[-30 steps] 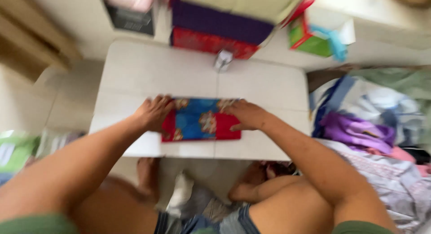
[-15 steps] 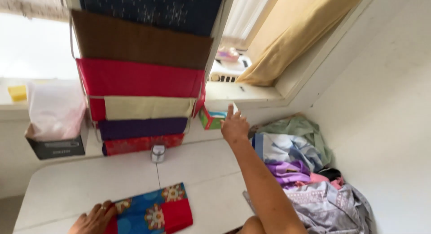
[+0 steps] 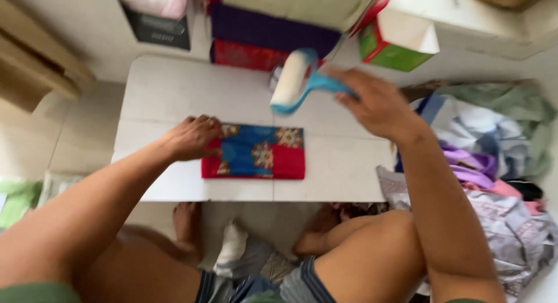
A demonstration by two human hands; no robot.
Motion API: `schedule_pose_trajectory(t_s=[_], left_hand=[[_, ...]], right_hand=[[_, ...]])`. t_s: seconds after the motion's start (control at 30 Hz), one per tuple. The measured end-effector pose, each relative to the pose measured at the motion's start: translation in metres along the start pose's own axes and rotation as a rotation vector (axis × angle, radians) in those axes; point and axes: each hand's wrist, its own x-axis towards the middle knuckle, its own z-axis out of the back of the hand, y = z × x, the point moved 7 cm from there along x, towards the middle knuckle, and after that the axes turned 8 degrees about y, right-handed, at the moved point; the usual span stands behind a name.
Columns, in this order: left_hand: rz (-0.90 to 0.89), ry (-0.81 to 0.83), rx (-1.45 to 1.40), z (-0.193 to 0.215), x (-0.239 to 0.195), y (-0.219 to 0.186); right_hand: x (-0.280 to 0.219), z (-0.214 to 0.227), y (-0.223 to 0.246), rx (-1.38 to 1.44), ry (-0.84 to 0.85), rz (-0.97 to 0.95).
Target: The person folds a red and blue floral patterned cloth on a white table using a lint roller to smooth it. They fold the cloth multiple times into a compact rectangle and then place it into a clear plastic bag.
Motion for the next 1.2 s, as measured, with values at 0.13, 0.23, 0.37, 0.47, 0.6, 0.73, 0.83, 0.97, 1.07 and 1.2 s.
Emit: schedule_pose_trajectory(t_s=[0.13, 0.23, 0.37, 0.47, 0.6, 0.73, 0.83, 0.97, 1.07, 1.2], left_hand=[[0.061, 0.137, 0.005, 0.008, -0.018, -0.023], [0.127, 0.238, 0.043, -0.003, -0.017, -0.024], [0.092, 0.212, 0.085, 0.031, -0.026, -0.036], [0.013, 0.200, 0.080, 0.059, -0.030, -0.053], [-0.034, 0.228, -0.148, 0.052, -0.019, -0.066], [-0.179, 0.212, 0.058, 0.048, -0.012, -0.090], [-0.199, 0.252, 0.080, 0.028, 0.002, -0.088], [-0.114, 0.288, 0.067, 0.016, 0.017, -0.066], [-0.026, 0.247, -0.012, 0.045, 0.001, -0.052], [0.096, 0.219, 0.025, 0.058, -0.019, -0.037]], right_hand=[[0.008, -0.127, -0.026, 0.000, 0.445, -0.121], [0.003, -0.166, -0.039, -0.140, 0.620, -0.121], [-0.006, -0.166, -0.058, -0.164, 0.747, -0.217], [-0.013, -0.166, -0.082, -0.181, 0.781, -0.290], [-0.012, -0.167, -0.080, -0.182, 0.778, -0.298], [-0.005, -0.176, -0.057, -0.290, 0.752, -0.194], [0.000, -0.181, -0.032, -0.234, 0.730, -0.113], [0.004, -0.184, -0.027, -0.212, 0.775, -0.127], [0.007, -0.182, -0.029, -0.232, 0.789, -0.126], [0.020, -0.189, -0.018, -0.253, 0.770, -0.099]])
